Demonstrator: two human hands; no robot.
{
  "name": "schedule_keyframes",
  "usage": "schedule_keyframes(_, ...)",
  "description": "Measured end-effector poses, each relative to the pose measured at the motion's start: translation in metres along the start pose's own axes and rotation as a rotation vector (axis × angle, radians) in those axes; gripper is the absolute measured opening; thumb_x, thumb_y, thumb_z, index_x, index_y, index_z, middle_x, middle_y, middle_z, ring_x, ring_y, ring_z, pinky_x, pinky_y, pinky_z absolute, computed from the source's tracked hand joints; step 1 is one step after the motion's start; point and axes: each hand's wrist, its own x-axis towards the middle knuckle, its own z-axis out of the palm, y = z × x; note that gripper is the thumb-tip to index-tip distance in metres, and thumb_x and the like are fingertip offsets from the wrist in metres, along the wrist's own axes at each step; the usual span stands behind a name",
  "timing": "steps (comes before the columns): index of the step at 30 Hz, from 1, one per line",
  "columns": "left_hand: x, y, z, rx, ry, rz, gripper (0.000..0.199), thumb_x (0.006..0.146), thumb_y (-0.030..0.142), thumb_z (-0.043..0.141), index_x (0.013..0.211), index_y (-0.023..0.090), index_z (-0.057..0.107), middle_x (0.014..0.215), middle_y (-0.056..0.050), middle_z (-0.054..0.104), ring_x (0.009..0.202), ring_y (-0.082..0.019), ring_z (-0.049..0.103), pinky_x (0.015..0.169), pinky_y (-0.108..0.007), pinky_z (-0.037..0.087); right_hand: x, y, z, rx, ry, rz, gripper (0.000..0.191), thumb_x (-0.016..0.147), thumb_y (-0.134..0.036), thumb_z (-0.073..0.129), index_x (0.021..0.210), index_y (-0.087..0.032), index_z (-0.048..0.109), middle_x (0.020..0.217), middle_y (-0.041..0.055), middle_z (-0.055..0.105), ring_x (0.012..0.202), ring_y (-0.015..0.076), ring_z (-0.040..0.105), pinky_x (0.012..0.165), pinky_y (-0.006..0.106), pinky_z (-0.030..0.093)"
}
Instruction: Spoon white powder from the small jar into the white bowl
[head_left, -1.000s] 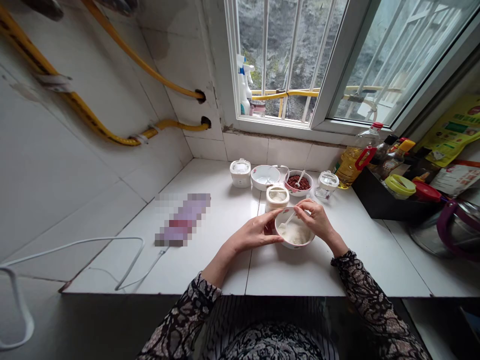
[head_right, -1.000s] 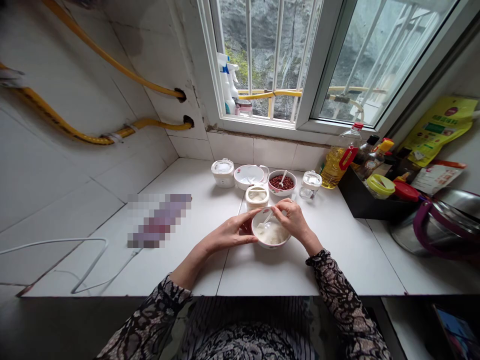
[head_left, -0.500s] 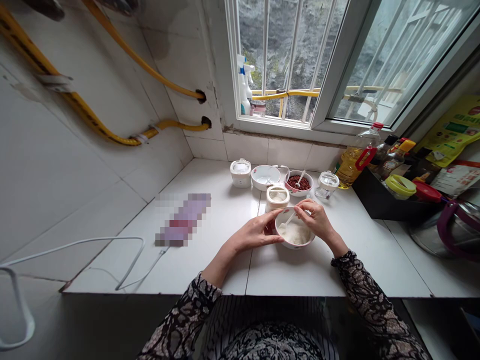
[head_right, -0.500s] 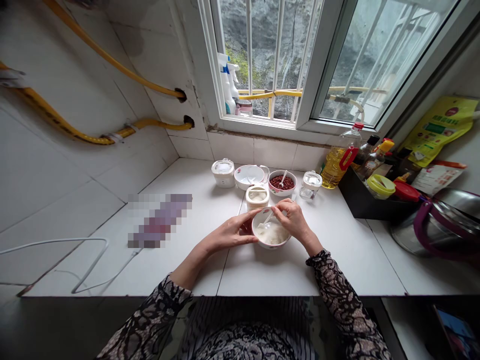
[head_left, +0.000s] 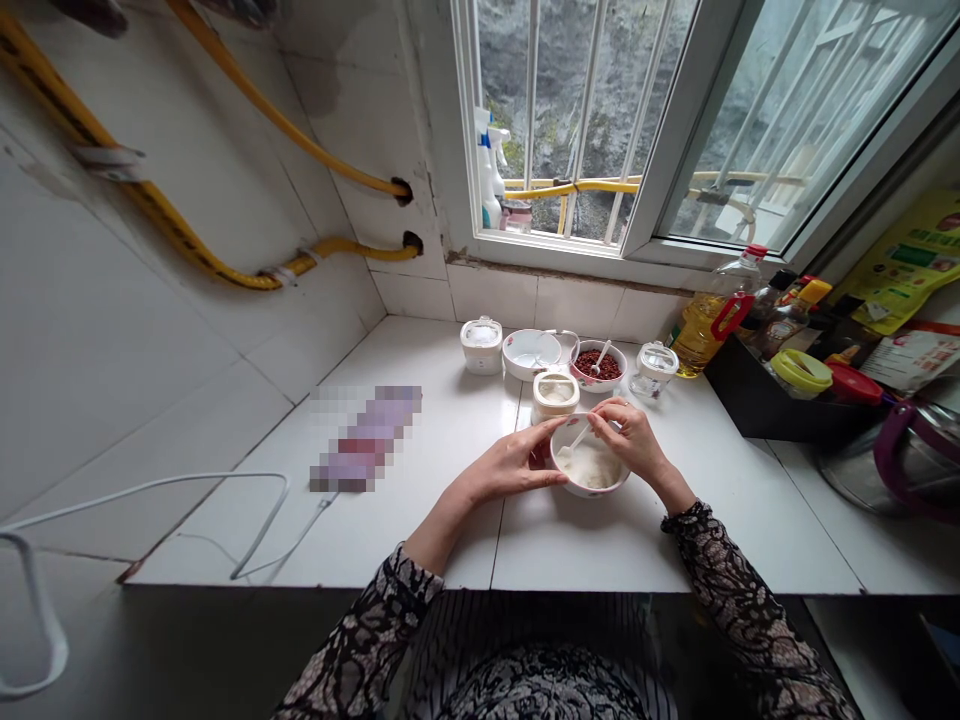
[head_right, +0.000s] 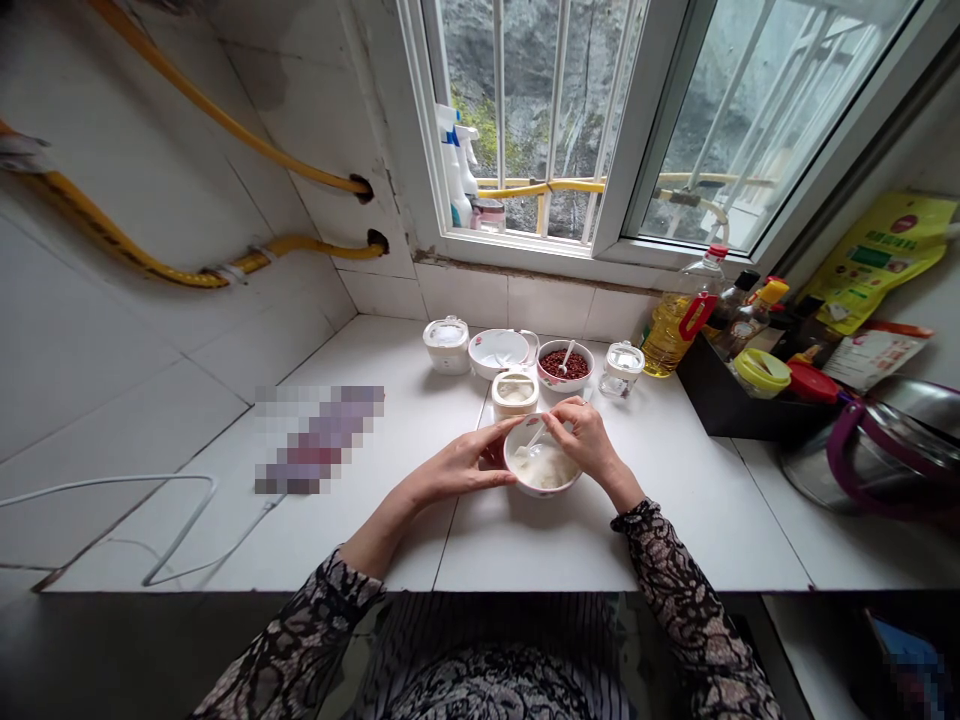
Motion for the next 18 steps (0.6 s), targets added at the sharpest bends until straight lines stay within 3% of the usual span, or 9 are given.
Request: schedule_keyframes(18, 0.0003, -0.0013, 0.0006, -0.008, -0.005, 0.007, 0.078, 0.086, 0.053, 0.070, 0.152, 0.025, 0.038, 0.095, -0.004, 0.065, 0.081, -0.021, 0.060, 0.077, -0.037, 0.053, 0.0005, -0.0014, -0.0003, 0.014, 0.001, 0.010, 0.037, 0.094, -0.042, 0.059, 0.065, -0.022, 0.066, 0.074, 0.0070, 0.070, 0.077, 0.0208, 0.064, 0.073, 0.036, 0.053)
